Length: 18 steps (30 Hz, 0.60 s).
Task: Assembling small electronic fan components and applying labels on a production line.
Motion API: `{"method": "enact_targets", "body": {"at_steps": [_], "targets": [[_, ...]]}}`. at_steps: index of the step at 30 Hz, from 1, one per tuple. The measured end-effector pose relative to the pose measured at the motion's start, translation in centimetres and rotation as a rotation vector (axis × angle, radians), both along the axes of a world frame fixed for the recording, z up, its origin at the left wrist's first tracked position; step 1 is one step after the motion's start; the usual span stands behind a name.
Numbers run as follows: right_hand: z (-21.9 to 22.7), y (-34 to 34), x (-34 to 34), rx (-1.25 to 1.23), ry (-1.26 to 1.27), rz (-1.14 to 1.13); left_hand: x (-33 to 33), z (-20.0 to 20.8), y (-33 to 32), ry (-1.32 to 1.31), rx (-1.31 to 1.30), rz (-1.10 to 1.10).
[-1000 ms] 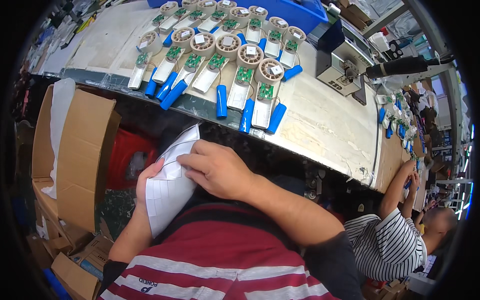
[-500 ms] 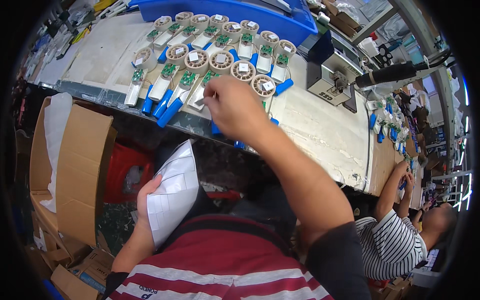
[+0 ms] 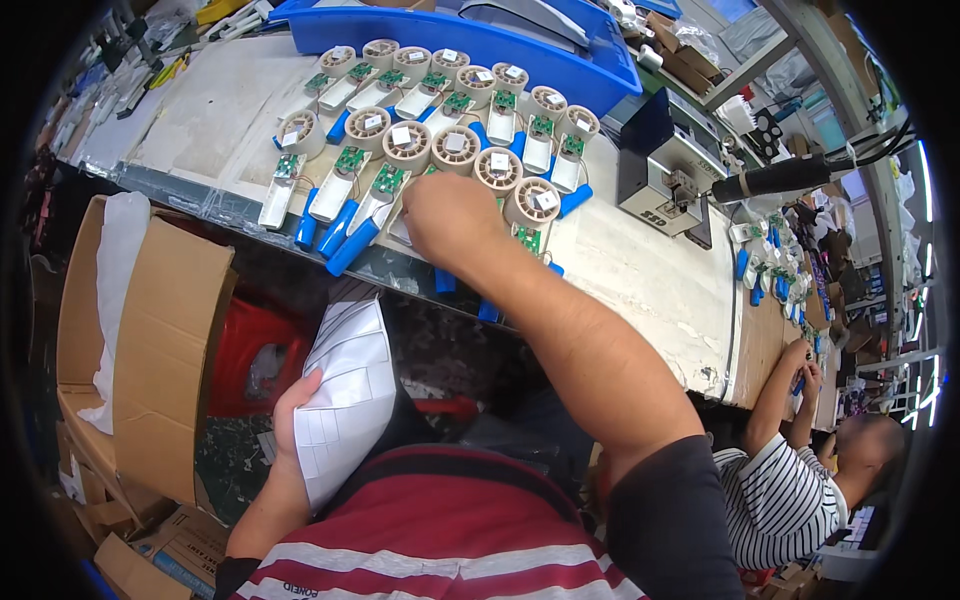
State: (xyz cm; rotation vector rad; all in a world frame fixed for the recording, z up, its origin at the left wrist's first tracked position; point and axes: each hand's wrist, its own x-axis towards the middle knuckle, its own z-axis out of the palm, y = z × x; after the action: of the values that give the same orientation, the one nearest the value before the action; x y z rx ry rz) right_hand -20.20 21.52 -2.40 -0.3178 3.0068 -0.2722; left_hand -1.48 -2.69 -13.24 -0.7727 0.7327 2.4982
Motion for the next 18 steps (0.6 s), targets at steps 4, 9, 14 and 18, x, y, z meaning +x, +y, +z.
{"method": "enact_targets", "body": {"at_steps": [4, 9, 14, 18], "targets": [[-1.7, -0.2, 0.7, 0.043, 0.145, -0.032, 0.1, -1.2, -0.7, 0.011, -0.007, -0.044], [-2.5, -0.3, 1.1, 0.011, 0.274, -0.042, 0.4, -1.4, -1.0, 0.049, 0.03, -0.086], [-1.7, 0.2, 0.4, 0.026, 0.198, -0.046, -0.5, -0.3, 0.0, 0.043, 0.003, -0.021], [-0.5, -0.3, 2.5, -0.032, 0.19, 0.011, 0.2, -0.4, -0.5, 0.033, 0.018, -0.011]]}}
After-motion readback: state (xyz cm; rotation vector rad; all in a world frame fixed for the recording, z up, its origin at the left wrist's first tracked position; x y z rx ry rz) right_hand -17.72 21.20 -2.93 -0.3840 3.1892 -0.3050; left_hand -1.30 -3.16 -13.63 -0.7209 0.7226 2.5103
